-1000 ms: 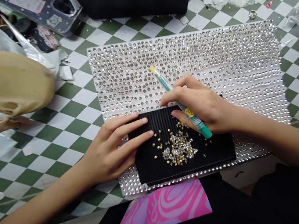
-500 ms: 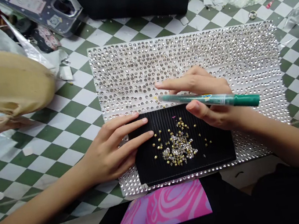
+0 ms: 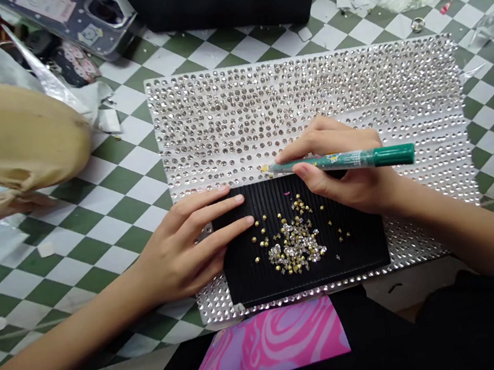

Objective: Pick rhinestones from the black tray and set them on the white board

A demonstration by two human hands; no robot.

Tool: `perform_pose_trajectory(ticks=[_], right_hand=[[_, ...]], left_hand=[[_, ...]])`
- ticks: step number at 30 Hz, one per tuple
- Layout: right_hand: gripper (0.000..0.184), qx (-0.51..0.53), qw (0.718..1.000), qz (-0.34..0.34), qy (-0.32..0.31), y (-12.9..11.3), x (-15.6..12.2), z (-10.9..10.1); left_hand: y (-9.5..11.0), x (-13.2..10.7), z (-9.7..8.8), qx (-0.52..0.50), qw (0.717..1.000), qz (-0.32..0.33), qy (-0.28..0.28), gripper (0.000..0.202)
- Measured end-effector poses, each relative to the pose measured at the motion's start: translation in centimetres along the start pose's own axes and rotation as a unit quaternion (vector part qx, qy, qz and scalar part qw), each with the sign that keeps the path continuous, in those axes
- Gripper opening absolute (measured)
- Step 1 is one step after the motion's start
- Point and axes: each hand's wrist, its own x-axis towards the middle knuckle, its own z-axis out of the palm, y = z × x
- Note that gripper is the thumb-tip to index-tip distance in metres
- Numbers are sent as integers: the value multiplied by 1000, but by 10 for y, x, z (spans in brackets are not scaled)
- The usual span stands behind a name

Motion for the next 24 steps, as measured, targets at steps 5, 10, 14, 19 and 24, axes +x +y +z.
perform_pose_trajectory(ticks=[5, 10, 14, 19, 24], right_hand=[[16, -17, 1000, 13, -14, 0, -2, 1], [16, -37, 999, 4, -25, 0, -1, 2], [17, -47, 998, -13, -26, -3, 0, 3], [14, -58, 998, -20, -12, -3, -1, 3], [6, -48, 999, -4, 0, -1, -3, 5]], left_hand=[[0, 0, 0, -2, 1000, 1, 4, 42], [0, 1, -2, -15, 1000, -12, 4, 41], [-2, 6, -7, -81, 995, -49, 17, 38], [-2, 10, -19, 62, 992, -66, 87, 38], [0, 15, -31, 33, 991, -99, 84, 36]])
